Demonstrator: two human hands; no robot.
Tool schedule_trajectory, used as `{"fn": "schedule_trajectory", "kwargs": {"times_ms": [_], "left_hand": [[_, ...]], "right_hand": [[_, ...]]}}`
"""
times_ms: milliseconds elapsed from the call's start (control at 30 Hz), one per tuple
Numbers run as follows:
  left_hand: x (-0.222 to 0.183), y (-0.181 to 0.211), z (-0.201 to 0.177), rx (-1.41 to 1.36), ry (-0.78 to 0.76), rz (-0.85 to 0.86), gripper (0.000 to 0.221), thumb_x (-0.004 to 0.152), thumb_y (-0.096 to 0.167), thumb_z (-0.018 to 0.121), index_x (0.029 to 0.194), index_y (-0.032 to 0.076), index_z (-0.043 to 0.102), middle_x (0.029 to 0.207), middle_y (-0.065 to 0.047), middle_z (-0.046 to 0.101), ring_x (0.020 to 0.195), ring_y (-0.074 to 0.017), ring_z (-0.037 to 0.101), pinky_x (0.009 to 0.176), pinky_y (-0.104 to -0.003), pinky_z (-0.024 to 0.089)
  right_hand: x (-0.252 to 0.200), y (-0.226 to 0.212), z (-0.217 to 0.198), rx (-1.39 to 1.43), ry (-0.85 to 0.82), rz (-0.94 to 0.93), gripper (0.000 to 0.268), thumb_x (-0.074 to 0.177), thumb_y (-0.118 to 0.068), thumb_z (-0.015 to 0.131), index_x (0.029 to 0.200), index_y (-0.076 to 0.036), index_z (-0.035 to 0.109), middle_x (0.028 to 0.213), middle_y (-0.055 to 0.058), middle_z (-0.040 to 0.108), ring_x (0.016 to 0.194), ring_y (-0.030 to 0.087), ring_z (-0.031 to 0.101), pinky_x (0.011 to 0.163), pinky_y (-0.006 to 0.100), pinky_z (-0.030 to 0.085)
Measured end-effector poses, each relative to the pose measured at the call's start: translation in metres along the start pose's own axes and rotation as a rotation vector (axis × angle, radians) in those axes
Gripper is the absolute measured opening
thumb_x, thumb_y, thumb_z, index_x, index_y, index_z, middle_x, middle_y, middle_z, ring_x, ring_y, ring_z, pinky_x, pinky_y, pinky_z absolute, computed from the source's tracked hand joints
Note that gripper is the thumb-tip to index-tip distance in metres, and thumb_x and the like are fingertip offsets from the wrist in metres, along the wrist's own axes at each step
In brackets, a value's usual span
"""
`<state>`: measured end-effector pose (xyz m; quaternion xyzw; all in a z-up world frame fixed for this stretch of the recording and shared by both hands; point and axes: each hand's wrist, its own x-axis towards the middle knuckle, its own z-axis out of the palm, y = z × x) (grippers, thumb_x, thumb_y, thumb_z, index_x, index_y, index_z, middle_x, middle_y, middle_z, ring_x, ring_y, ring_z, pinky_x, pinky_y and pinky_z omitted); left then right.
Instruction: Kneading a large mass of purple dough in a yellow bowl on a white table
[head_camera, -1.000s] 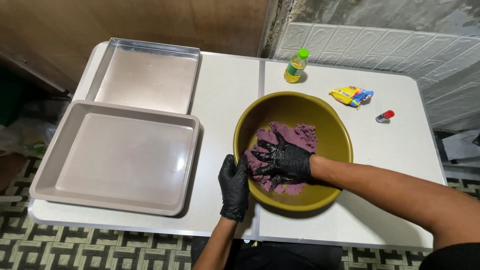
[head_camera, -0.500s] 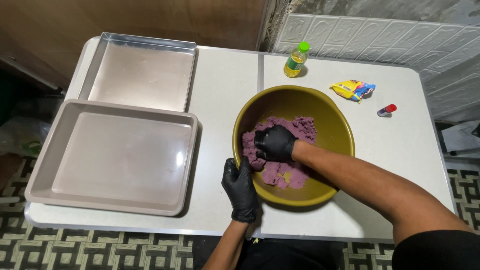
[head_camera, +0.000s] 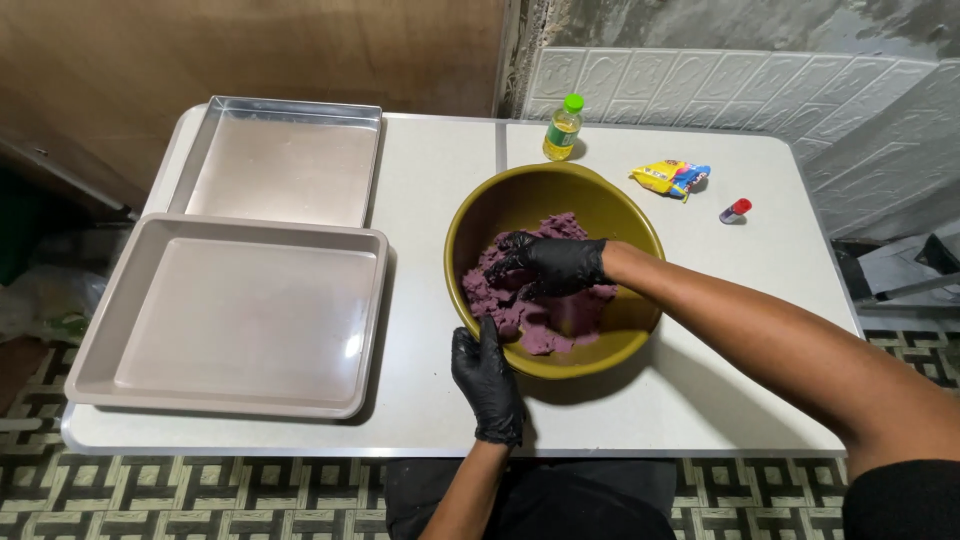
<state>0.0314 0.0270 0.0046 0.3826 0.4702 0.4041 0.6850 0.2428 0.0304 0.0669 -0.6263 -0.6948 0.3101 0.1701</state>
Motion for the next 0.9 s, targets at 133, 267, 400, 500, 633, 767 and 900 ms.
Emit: {"fn": "schedule_trajectory", "kwargs": {"times_ms": [133, 267, 400, 500, 633, 767, 900], "left_hand": [[-0.044, 0.03, -0.014, -0.136, -0.295, -0.024, 0.031, 0.095, 0.022, 0.067, 0.122, 0.005, 0.071, 0.11, -0.006, 0.075, 0.101, -0.0179, 0.068, 0.089, -0.032, 0.055], [-0.029, 0.014, -0.026, 0.038, -0.377, -0.143, 0.052, 0.102, 0.04, 0.048, 0.069, 0.003, 0.063, 0.054, -0.013, 0.062, 0.041, -0.0257, 0.064, 0.042, -0.035, 0.055], [0.033, 0.011, -0.028, 0.152, -0.276, 0.123, 0.041, 0.102, 0.03, 0.065, 0.073, 0.018, 0.039, 0.07, 0.005, 0.038, 0.067, -0.01, 0.037, 0.061, -0.031, 0.036], [0.047, 0.038, -0.01, 0.028, -0.305, -0.046, 0.039, 0.093, 0.013, 0.07, 0.068, 0.018, 0.041, 0.067, 0.006, 0.039, 0.063, -0.0084, 0.038, 0.056, -0.027, 0.035], [0.045, 0.032, -0.002, 0.072, -0.296, -0.01, 0.026, 0.093, 0.01, 0.066, 0.073, 0.013, 0.049, 0.068, 0.002, 0.048, 0.065, -0.0108, 0.045, 0.057, -0.03, 0.039], [0.04, 0.018, -0.005, 0.089, -0.287, 0.088, 0.009, 0.095, 0.009, 0.066, 0.087, 0.009, 0.063, 0.08, -0.002, 0.064, 0.078, -0.0125, 0.057, 0.071, -0.031, 0.05], [0.034, 0.014, -0.001, 0.092, -0.207, 0.126, 0.006, 0.094, 0.004, 0.066, 0.089, 0.007, 0.065, 0.081, -0.001, 0.066, 0.079, -0.0109, 0.058, 0.071, -0.029, 0.052]], "right_hand": [[-0.025, -0.014, -0.003, -0.415, 0.044, 0.068, 0.061, 0.087, -0.017, 0.066, 0.146, -0.026, 0.056, 0.157, 0.007, 0.049, 0.148, 0.034, 0.039, 0.11, 0.05, 0.043], [-0.042, -0.02, 0.03, -0.611, 0.193, -0.56, 0.04, 0.096, -0.026, 0.06, 0.136, -0.02, 0.064, 0.147, 0.016, 0.055, 0.132, 0.04, 0.057, 0.109, 0.059, 0.045], [-0.043, -0.016, 0.047, -0.66, 0.139, -0.579, 0.037, 0.107, -0.041, 0.049, 0.127, -0.021, 0.073, 0.144, 0.018, 0.056, 0.138, 0.042, 0.049, 0.115, 0.078, 0.022], [-0.041, 0.001, 0.05, -0.911, 0.099, -0.469, 0.056, 0.102, -0.049, 0.047, 0.153, -0.026, 0.048, 0.167, 0.016, 0.032, 0.156, 0.042, 0.023, 0.113, 0.082, 0.012], [-0.013, 0.037, 0.055, -1.072, 0.008, -0.373, 0.057, 0.092, -0.041, 0.059, 0.147, -0.046, 0.046, 0.164, 0.006, 0.033, 0.146, 0.054, 0.028, 0.099, 0.079, 0.038], [0.008, 0.052, 0.061, -0.822, 0.131, -0.288, 0.034, 0.095, -0.038, 0.059, 0.126, -0.026, 0.059, 0.117, 0.015, 0.057, 0.097, 0.041, 0.057, 0.06, 0.053, 0.05], [0.022, 0.076, 0.063, -0.858, 0.267, -0.368, 0.011, 0.09, -0.032, 0.063, 0.092, -0.041, 0.068, 0.109, 0.006, 0.061, 0.089, 0.03, 0.059, 0.058, 0.04, 0.051]]}}
